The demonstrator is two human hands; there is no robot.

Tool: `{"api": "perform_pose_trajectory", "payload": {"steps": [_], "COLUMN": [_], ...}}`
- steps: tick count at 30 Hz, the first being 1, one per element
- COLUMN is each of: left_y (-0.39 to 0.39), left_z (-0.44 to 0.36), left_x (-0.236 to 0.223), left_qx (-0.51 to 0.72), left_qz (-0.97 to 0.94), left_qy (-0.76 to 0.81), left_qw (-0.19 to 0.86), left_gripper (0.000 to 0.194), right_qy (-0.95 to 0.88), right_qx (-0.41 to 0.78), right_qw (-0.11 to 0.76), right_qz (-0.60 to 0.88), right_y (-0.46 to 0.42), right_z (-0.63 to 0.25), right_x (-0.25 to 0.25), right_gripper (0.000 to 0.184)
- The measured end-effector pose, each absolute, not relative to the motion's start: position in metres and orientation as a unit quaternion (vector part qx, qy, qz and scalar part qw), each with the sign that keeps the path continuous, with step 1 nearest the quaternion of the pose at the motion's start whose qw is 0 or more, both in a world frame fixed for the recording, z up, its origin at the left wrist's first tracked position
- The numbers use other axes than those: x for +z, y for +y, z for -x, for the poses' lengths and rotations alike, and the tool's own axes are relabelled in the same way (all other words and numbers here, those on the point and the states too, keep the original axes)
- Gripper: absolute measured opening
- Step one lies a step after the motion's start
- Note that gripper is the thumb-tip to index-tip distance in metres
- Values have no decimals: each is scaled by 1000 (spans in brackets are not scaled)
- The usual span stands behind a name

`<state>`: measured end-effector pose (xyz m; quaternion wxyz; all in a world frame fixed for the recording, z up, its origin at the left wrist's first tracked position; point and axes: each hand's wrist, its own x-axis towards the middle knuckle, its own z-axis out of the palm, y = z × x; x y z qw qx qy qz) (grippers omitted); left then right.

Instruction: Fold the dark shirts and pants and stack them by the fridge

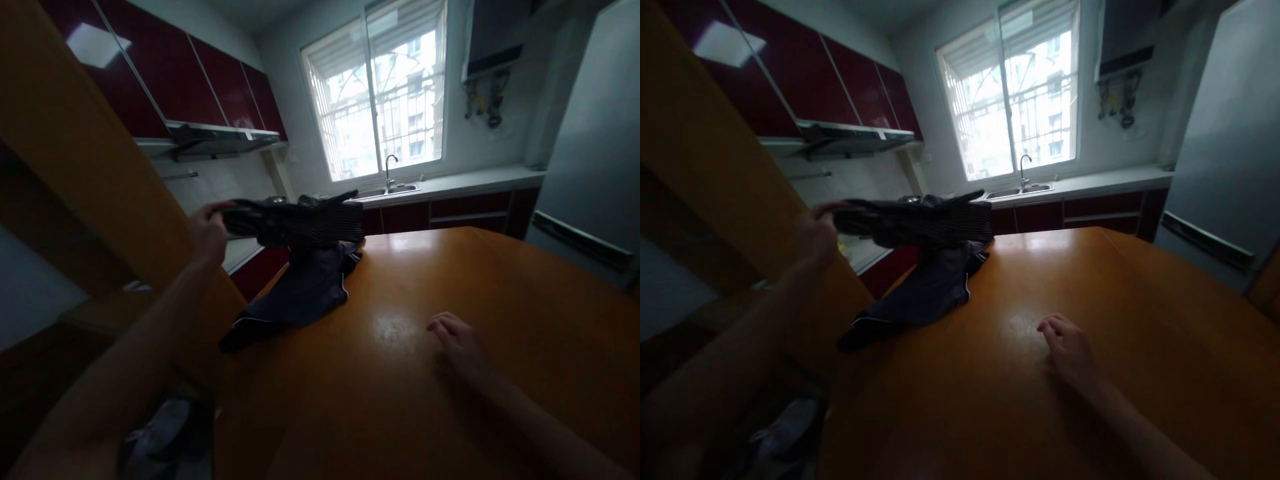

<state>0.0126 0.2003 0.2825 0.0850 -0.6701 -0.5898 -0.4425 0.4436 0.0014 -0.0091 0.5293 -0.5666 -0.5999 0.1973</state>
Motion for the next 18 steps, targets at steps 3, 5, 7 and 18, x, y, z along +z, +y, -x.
{"api": "perform_pose_trajectory", "payload": {"steps": [3,5,7,18], "left_y": [151,124,108,236], "left_z": [27,38,34,-145], "left_x": [216,188,175,86], "left_qx": [-416,-318,-274,-75], "left_qz": [691,773,795,860], "left_qy": [-587,-546,-529,-484], "left_qw": [74,57,110,144], "left_gripper": [45,38,41,55], "right_qy": [-598,-596,-592,-634], "right_qx": [201,205,217,211], "right_qw": [524,519,515,453], "right_qz": [572,577,581,590], "right_y": [5,8,9,1], "right_z": [-441,-439,-438,-434], "right_x": [-13,-15,-18,-28], "right_gripper": [34,33,34,33]}}
